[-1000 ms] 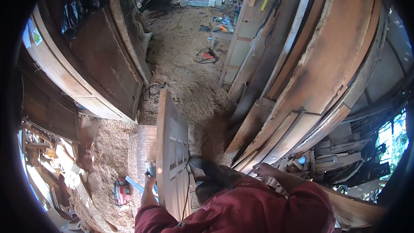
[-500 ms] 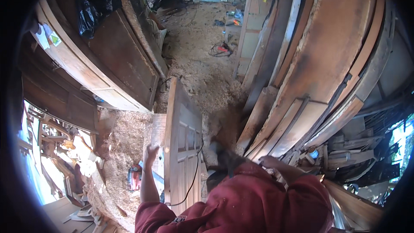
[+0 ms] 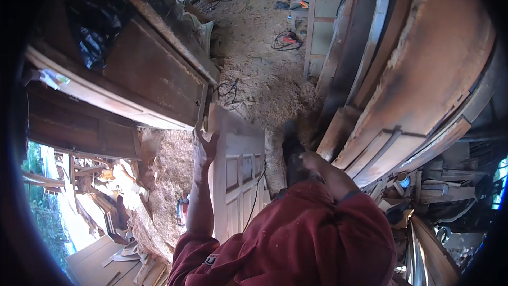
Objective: The person routes a groove into the edge of a wooden door using a hand-held router. They first measure the door with a tape measure and mark it with a pencil, then adjust the router depth and guide, and finally run the router along the length of the door edge.
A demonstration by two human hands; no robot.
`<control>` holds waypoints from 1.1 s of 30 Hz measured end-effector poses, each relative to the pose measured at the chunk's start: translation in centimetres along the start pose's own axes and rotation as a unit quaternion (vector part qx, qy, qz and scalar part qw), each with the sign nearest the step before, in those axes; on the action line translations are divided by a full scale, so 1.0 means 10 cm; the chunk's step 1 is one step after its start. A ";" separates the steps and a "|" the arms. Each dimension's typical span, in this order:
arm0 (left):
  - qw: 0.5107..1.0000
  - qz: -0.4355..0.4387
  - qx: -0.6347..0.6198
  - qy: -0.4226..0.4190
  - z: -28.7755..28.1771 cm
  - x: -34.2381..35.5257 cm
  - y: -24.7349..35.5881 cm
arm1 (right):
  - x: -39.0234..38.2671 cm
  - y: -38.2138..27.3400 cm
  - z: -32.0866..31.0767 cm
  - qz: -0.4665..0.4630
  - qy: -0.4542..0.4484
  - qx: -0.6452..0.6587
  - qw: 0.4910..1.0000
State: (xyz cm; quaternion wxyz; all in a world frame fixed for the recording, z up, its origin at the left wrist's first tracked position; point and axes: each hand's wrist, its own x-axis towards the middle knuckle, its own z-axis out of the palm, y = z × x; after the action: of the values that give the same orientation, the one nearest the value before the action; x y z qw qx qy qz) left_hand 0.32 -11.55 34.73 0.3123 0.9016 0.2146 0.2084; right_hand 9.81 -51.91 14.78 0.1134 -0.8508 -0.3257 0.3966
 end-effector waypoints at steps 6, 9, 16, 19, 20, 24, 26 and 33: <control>0.996 -0.062 0.061 -0.031 0.65 0.85 0.11 | 1.17 0.17 -0.50 -0.028 -0.021 0.025 0.999; 0.984 -0.133 0.100 -0.069 0.85 0.91 0.17 | 1.52 0.27 -0.78 -0.031 0.010 0.066 0.997; 0.983 -0.118 0.137 -0.029 0.92 0.97 0.18 | 2.02 0.75 -1.19 0.005 0.021 0.029 0.999; 0.974 -0.154 0.157 -0.051 0.90 1.03 0.26 | 2.11 0.81 -1.51 -0.011 -0.014 0.028 0.999; 0.974 -0.154 0.160 -0.044 0.89 1.07 0.28 | 2.13 0.80 -1.60 -0.010 -0.036 0.032 0.999; 0.978 -0.125 0.164 -0.014 0.92 1.03 0.23 | 2.24 0.74 -1.96 0.022 -0.032 0.037 0.999; 0.979 -0.137 0.147 -0.033 0.92 1.00 0.21 | 2.34 0.74 -2.04 0.009 -0.019 0.007 1.000; 0.970 -0.149 0.189 -0.032 0.95 0.99 0.20 | 2.55 0.63 -2.43 0.000 -0.050 -0.053 0.997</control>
State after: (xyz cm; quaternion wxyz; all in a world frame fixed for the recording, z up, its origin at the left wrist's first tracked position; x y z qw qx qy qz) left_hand 13.85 -12.37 31.60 0.1708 0.9084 0.3718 0.0859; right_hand 42.99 -38.72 12.63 0.0519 -0.8345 -0.3513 0.4212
